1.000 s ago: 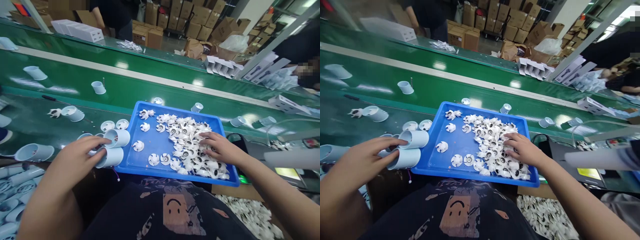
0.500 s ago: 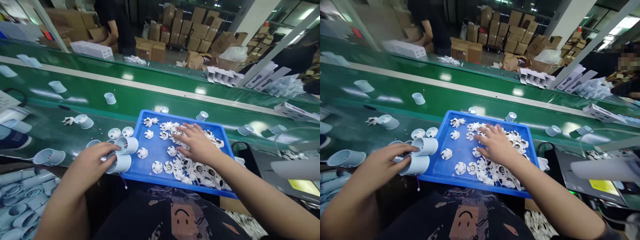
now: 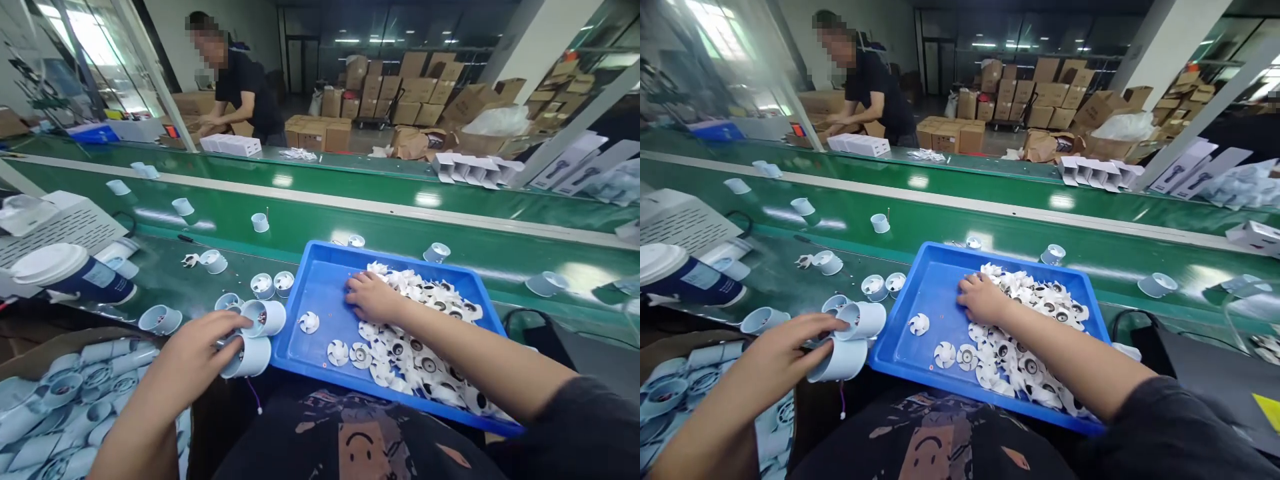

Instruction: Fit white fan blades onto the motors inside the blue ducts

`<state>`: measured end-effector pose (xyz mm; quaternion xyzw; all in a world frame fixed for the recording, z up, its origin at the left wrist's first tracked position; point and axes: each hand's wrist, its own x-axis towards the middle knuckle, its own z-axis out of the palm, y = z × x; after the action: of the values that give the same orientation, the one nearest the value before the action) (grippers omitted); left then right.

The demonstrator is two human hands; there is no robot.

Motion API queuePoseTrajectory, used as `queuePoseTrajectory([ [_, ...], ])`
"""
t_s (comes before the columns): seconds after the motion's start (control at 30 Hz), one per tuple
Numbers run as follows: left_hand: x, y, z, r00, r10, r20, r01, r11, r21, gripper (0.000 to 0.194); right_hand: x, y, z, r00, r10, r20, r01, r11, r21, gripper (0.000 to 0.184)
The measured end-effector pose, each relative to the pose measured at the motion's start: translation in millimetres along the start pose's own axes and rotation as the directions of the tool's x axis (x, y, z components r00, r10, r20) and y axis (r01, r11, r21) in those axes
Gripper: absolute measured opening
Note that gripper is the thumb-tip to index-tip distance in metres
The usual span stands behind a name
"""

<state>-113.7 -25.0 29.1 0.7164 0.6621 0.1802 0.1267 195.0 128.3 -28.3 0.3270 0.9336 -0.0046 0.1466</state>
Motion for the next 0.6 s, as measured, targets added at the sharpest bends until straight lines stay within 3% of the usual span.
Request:
queuePoseTrajectory([
  [0.1, 23, 7, -0.6, 0.999, 0.027, 0.022, -0.028, 0.999, 0.041, 0.038, -40, 5, 7, 0.999, 0.015, 0.036, -0.016, 0.999, 0.049, 0.016],
  [0.17, 49, 26, 4.8, 0.992, 0.083, 0.091, -0.092, 0.99, 0.11, 0.038, -55, 4, 11, 0.999, 0.048, 0.026, -0.049, 0.996, 0.075, 0.017],
  [0.27, 100, 68, 21.8, 0.948, 0.153, 0.278, -0.218, 0.951, 0.221, 0.035, -64, 1, 14, 0.994, 0.105, 0.003, -0.105, 0.99, 0.099, 0.023],
  [0.4, 164, 111, 54.7, 0.911, 0.082, 0.404, -0.216, 0.929, 0.299, 0.017, -65, -4, 14, 0.989, 0.149, -0.01, -0.147, 0.982, 0.117, 0.026],
  [0.5, 191, 120, 76.4, 0.897, 0.012, 0.442, -0.181, 0.922, 0.342, 0.027, -68, -6, 13, 0.985, 0.171, -0.015, -0.167, 0.977, 0.13, 0.029],
  [0.6, 194, 114, 84.1, 0.902, 0.019, 0.431, -0.174, 0.93, 0.324, 0.029, -75, -5, 15, 0.983, 0.182, -0.019, -0.177, 0.973, 0.145, 0.033],
])
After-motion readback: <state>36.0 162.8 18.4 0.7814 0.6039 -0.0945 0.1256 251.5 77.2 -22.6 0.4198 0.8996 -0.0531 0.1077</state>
